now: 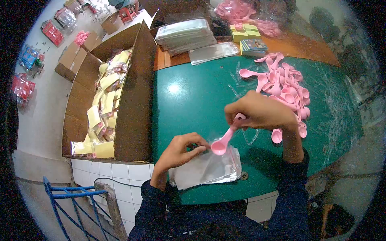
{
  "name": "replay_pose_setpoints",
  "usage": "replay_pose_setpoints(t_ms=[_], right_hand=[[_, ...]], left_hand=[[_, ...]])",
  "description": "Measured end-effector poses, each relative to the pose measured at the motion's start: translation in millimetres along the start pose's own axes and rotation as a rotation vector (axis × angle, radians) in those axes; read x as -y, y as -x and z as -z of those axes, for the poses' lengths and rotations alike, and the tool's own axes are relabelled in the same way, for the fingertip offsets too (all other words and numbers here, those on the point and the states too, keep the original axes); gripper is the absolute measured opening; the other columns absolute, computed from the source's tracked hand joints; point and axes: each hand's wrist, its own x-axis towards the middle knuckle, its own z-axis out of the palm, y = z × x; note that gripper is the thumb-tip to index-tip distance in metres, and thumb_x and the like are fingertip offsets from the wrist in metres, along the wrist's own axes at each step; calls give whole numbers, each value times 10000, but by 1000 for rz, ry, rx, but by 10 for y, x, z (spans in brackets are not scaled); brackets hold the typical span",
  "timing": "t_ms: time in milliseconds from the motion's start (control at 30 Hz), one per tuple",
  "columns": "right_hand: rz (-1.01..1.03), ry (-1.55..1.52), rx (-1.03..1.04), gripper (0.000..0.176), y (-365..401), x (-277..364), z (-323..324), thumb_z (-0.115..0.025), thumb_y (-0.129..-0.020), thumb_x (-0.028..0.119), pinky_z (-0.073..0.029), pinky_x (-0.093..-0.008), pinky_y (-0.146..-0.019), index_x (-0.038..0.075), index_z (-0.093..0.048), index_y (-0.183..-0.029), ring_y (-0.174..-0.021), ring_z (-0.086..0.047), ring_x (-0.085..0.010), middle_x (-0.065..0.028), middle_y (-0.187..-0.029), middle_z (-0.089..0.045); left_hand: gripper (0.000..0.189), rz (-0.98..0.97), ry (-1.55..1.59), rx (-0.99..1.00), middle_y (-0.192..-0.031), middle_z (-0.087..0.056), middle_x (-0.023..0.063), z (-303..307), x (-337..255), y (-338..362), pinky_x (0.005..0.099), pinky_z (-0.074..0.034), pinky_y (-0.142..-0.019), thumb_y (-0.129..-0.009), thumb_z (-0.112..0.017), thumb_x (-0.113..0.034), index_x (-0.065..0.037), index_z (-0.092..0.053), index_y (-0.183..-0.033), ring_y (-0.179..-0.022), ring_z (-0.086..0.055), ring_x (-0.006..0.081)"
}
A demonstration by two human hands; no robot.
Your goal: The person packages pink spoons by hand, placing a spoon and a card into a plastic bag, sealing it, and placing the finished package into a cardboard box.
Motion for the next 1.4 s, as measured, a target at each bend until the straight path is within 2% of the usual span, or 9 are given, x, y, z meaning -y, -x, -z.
replay_pose_setpoints(t_ms=[133, 233, 267, 367, 500, 600, 967, 1267, 1400], right_hand=[[37, 101, 37, 176, -117, -158, -153, -636, -752, 175, -462, -317, -583, 15, -592, -809, -645, -613, -251, -126, -694, -606], [164, 61, -44, 141, -108, -227, -129, -622, -775, 135, -472, -302, -578, 3, -596, -819, -634, -619, -210, -113, -706, -613], [109, -33, -93, 128, -82, -208, -99, -614, -788, 123, -475, -289, -580, 0, -597, -821, -634, -616, -187, -103, -711, -615], [-6, -263, -231, 92, 22, -141, 34, -583, -841, 79, -483, -231, -589, -10, -573, -866, -649, -591, -94, -61, -751, -613], [-37, -593, -533, 172, -30, -181, 28, -601, -836, 63, -477, -224, -556, 1, -484, -948, -647, -592, -104, -72, -783, -600], [-48, -604, -631, 177, -76, -60, -15, -609, -830, 58, -476, -225, -550, 10, -470, -929, -644, -592, -102, -68, -767, -601], [-66, -411, -703, 180, -130, 15, -116, -634, -808, 61, -481, -225, -549, 2, -479, -879, -634, -600, -98, -58, -715, -590], [-36, -399, -579, 192, -177, 68, -205, -645, -802, 76, -460, -238, -530, -7, -483, -862, -611, -580, -97, -71, -715, -596], [-20, -456, -516, 194, -203, 41, -230, -647, -800, 75, -460, -237, -541, -8, -511, -911, -630, -580, -92, -67, -721, -606]], left_hand=[[128, 78, 325, -55, -907, -650, 76, 122, 7, 56, 278, -488, -670, -816, -633, -113, 1, -613, -871, -778, -602, 141], [126, 106, 515, -61, -914, -658, 100, 260, -73, 51, 246, -484, -668, -833, -633, -133, -26, -567, -841, -827, -611, 130], [127, 111, 549, -75, -904, -661, 103, 289, -114, 35, 240, -482, -664, -834, -635, -136, -35, -558, -846, -834, -615, 129], [191, 193, 536, -158, -883, -670, 92, 329, -187, -37, 227, -470, -642, -838, -634, -143, -44, -529, -964, -818, -624, 122], [293, 239, 505, -160, -876, -676, 72, 251, -214, -103, 222, -454, -641, -835, -636, -159, -51, -524, -1084, -808, -622, 104], [350, 226, 507, -141, -895, -673, 81, 216, -181, -123, 216, -447, -629, -840, -634, -156, -31, -512, -1143, -806, -626, 111], [387, 219, 516, -150, -929, -663, 62, 228, -169, -124, 200, -430, -615, -861, -603, -159, -29, -510, -1214, -817, -624, 103], [376, 75, 649, -155, -1103, -602, 141, 154, -195, -217, 278, -456, -847, -878, -571, -172, 17, -509, -1197, -977, -581, 162], [345, 61, 601, -122, -1059, -614, 136, 133, -273, -260, 281, -451, -859, -927, -491, -214, 45, -537, -1151, -970, -579, 161]])
